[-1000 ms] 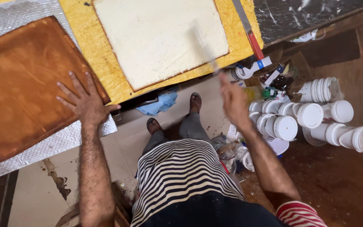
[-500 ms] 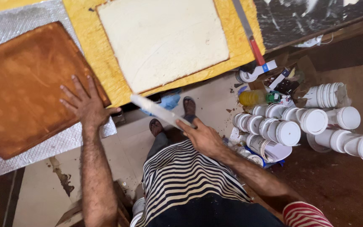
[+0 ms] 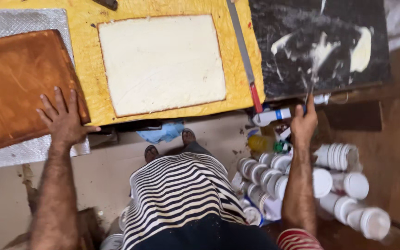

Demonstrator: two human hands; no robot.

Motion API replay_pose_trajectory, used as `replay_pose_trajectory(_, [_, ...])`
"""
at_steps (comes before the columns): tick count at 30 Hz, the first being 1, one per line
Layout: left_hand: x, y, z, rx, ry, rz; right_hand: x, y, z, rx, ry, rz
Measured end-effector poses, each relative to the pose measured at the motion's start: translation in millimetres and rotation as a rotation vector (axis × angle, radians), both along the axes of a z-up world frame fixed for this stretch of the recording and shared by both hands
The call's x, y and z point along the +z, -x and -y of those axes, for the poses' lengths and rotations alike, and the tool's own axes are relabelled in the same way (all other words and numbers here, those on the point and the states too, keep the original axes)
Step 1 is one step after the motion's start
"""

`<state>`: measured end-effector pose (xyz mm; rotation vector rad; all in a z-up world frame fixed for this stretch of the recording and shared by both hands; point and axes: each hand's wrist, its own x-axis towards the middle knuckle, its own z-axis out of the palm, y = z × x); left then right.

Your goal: The person mixes a white paste on a black surface using a putty knife, then spreads the paste onto a rectangular board. They place a wooden board on top, press it down, and later cut a strip from a wooden frame to fit the assembly.

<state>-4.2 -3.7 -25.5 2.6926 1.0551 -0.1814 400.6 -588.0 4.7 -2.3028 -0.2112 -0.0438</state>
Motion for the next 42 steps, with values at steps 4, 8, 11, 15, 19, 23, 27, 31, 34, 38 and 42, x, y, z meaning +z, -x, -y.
replay_pose_trajectory(4, [-6.7,3.3,7.4,0.040,-0.033,-0.022,-45.1,-50.7,36.8,0.056,-0.006,0.192])
replay_pose_trajectory(8, [-0.9,-6.5,14.2,0.123,-0.040,-0.113,-68.5,-105.9,73.6,0.055,-0.097,-0.058])
replay_pose_trajectory(11, [-3.8,-5.7,26.1,0.148,-0.059,-0.048,-76.0,-125.9,94.5,0.012,-0.196,-0.283])
replay_pose_trajectory(15, [-20.8,-9.0,14.0,0.150,-0.110,-0.155,-92.3,-133.1,85.1,-0.084,-0.029,-0.470])
replay_pose_trajectory(19, [-49.2,-0.2,-4.4,0.130,-0.119,-0.144,-103.3,-148.7,63.2,0.060,0.293,-0.207])
replay_pose_trajectory(23, [-67.3,13.3,-4.4,0.226,0.183,0.201,-114.6,-125.1,25.2,0.086,0.463,-0.438])
replay_pose_trajectory(27, [-59.9,7.8,1.5,0.225,0.094,0.176,-99.6,-76.1,23.8,0.320,0.339,0.065])
replay_pose_trajectory(31, [-41.4,1.3,15.7,0.170,-0.170,-0.121,-69.9,-36.8,46.2,0.119,-0.362,-0.772])
replay_pose_trajectory(34, [-33.6,-10.4,20.5,0.189,-0.186,-0.154,-46.5,-26.9,22.1,0.121,-0.342,-0.764])
replay_pose_trajectory(38, [-26.5,-16.5,24.5,0.207,-0.180,-0.182,-22.6,-25.8,-63.9,0.271,-0.339,-0.617])
replay_pose_trajectory(42, [-19.9,-17.7,27.9,0.199,-0.127,-0.118,-13.8,-21.7,-149.0,0.575,-0.072,-0.100])
